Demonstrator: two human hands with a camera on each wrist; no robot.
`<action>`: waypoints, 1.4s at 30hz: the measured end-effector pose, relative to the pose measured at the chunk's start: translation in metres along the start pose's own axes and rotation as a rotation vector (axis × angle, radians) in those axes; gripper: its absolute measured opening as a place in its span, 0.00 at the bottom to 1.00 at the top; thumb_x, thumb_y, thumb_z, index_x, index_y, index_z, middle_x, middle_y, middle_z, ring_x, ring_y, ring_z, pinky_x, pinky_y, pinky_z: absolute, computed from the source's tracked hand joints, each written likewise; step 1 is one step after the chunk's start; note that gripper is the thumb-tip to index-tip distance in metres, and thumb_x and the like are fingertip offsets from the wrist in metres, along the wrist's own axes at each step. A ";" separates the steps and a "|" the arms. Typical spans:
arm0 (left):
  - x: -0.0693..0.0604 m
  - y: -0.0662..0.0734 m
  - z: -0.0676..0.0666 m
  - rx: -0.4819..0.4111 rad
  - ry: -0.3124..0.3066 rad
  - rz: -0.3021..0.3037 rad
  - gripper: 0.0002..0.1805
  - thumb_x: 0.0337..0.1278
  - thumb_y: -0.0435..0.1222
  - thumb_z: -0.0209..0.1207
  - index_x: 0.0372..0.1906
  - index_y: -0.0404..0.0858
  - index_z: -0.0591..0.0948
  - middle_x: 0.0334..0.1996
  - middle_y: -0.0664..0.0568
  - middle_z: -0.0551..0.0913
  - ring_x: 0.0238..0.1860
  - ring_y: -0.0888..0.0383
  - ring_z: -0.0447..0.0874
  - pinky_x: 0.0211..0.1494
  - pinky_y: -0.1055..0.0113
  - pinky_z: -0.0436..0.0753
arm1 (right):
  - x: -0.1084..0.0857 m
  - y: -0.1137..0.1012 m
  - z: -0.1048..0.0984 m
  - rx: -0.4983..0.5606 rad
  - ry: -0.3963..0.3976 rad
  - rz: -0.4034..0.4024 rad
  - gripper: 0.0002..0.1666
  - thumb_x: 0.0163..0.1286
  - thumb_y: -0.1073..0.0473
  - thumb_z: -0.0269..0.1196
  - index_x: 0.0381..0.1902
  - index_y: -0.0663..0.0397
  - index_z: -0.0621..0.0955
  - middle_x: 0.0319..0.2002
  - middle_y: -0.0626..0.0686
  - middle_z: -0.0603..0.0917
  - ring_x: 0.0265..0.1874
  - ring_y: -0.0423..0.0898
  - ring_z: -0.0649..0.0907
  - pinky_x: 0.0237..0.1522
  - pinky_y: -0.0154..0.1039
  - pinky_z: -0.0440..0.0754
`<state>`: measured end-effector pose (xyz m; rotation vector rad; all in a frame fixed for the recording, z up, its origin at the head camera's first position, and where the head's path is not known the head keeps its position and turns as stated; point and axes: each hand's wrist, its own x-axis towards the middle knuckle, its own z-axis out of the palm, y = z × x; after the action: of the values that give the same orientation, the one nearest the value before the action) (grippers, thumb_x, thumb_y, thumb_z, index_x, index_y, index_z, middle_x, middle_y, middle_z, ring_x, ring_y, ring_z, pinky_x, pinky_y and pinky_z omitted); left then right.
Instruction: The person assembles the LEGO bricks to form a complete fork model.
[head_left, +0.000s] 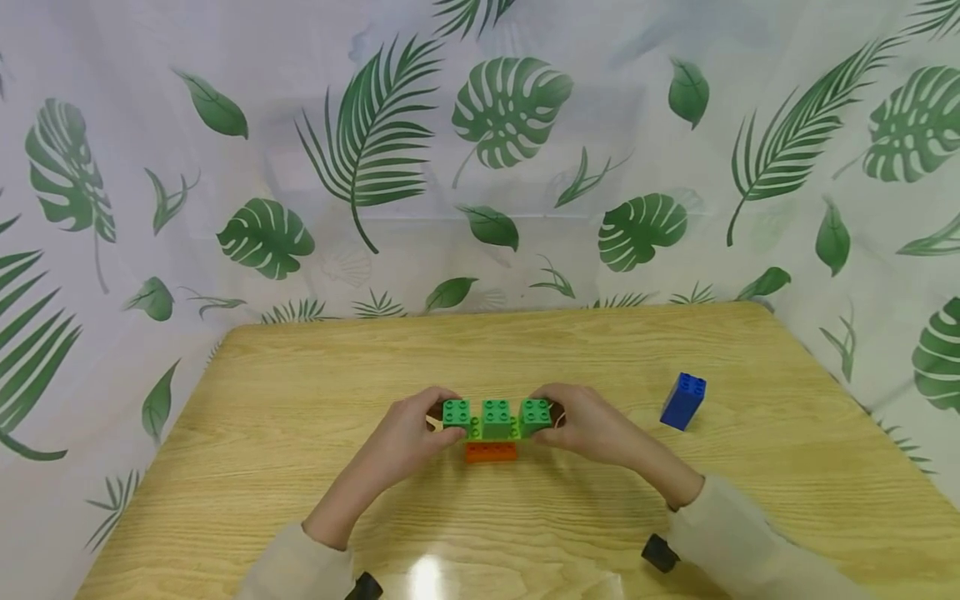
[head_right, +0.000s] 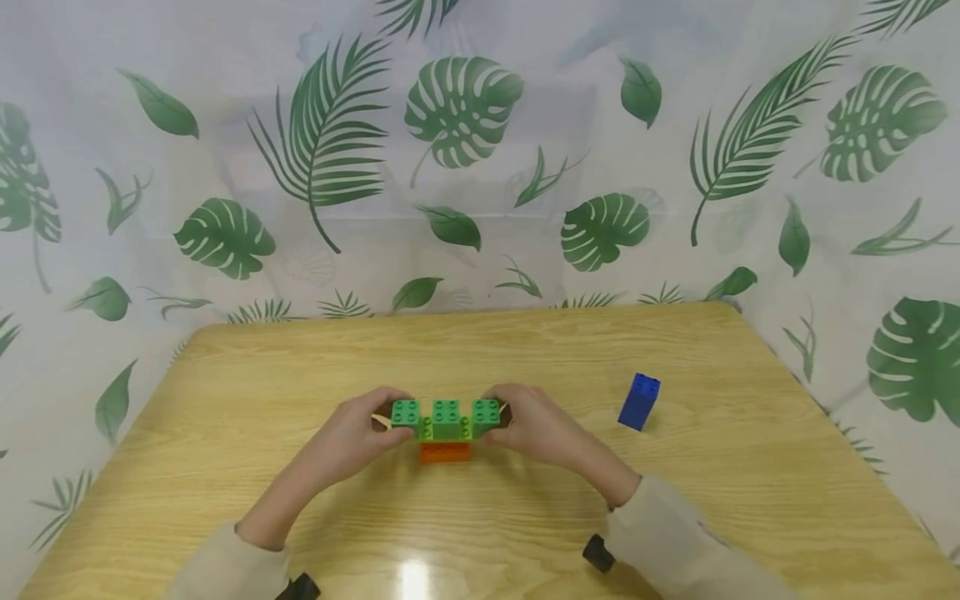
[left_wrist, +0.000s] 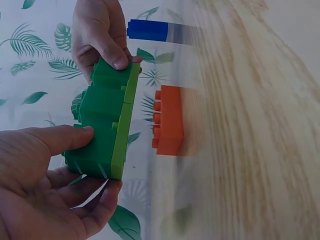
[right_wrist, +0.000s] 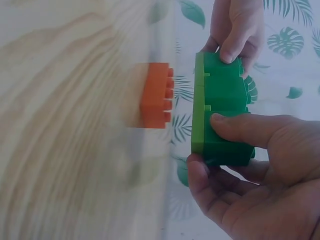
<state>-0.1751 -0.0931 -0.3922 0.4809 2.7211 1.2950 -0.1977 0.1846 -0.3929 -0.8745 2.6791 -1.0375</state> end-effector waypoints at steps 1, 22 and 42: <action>0.000 -0.002 0.001 0.001 -0.003 -0.005 0.21 0.64 0.34 0.69 0.60 0.36 0.81 0.45 0.51 0.85 0.48 0.51 0.82 0.51 0.55 0.83 | 0.001 0.001 0.001 0.003 -0.005 0.000 0.22 0.65 0.66 0.73 0.55 0.67 0.81 0.41 0.51 0.85 0.37 0.45 0.83 0.38 0.37 0.82; -0.001 -0.018 0.007 0.020 -0.069 -0.051 0.23 0.66 0.37 0.68 0.63 0.37 0.80 0.45 0.49 0.84 0.45 0.53 0.83 0.47 0.55 0.83 | 0.005 0.011 0.013 0.020 -0.044 0.025 0.25 0.65 0.64 0.73 0.58 0.67 0.80 0.37 0.50 0.83 0.33 0.41 0.79 0.36 0.39 0.79; 0.006 -0.008 0.014 0.210 -0.049 -0.008 0.24 0.59 0.40 0.74 0.58 0.38 0.82 0.50 0.49 0.85 0.43 0.56 0.80 0.48 0.55 0.82 | 0.014 0.004 0.020 -0.090 -0.014 0.069 0.28 0.59 0.57 0.79 0.54 0.64 0.82 0.44 0.54 0.86 0.37 0.41 0.82 0.38 0.39 0.82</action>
<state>-0.1794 -0.0853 -0.4069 0.5108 2.8282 0.9858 -0.2046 0.1674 -0.4090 -0.7949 2.7419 -0.8995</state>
